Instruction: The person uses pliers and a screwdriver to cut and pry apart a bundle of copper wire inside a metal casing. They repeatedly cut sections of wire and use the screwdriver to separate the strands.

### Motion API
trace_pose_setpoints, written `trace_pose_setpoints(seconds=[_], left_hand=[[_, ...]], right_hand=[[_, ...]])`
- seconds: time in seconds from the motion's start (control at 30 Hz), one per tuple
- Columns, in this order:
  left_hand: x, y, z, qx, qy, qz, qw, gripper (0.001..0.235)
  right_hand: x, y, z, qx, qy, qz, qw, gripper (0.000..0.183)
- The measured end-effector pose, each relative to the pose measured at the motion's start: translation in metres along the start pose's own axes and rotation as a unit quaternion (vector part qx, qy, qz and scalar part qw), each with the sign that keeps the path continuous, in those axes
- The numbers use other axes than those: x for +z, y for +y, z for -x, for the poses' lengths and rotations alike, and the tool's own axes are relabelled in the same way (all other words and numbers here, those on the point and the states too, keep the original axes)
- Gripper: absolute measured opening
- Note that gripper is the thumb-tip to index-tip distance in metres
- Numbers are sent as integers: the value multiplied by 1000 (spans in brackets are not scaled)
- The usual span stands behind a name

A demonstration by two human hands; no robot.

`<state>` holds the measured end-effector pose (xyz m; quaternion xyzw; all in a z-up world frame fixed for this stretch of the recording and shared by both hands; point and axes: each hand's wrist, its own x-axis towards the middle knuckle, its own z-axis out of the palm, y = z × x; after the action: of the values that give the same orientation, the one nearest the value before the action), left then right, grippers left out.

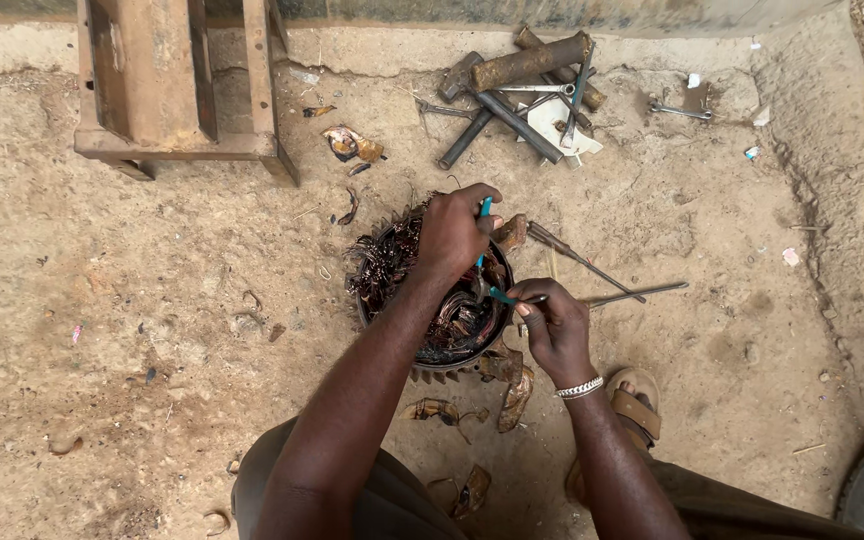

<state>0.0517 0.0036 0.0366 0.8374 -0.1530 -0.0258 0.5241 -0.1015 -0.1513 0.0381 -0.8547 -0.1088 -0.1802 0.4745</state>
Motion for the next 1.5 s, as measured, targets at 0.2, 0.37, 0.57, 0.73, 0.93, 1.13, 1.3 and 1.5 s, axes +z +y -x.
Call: trace_pose_setpoints(seconds=[0.2,0.37,0.57,0.73,0.93,1.13,1.3,1.5], left_hand=[[8,1,-1,30,-12,-55,998,28],[6,2,2,15,-23,-55,998,28],[5,2,0,18,-33,-74,997,27],[13,-9,-1,53,-29,-114,992,30],[15,-16,-8,17,-62,-179,982,34],[21,-16,-11,-21,-68,-249,966,29],[16,-10,-12,-34,-73,-280,956,27],[13,-4,2,15,-40,-167,985,11]], right_hand=[[10,13,5,13,17,-12,1000,8],[15,16,11,44,22,-21,999,7],[19,16,8,44,18,-25,999,7],[16,17,6,74,-4,7,997,8],[17,11,1,22,2,23,999,7],[28,0,-21,66,9,73,995,5],[26,-15,-48,144,-33,102,984,5],[21,-17,-31,127,-31,124,984,5]])
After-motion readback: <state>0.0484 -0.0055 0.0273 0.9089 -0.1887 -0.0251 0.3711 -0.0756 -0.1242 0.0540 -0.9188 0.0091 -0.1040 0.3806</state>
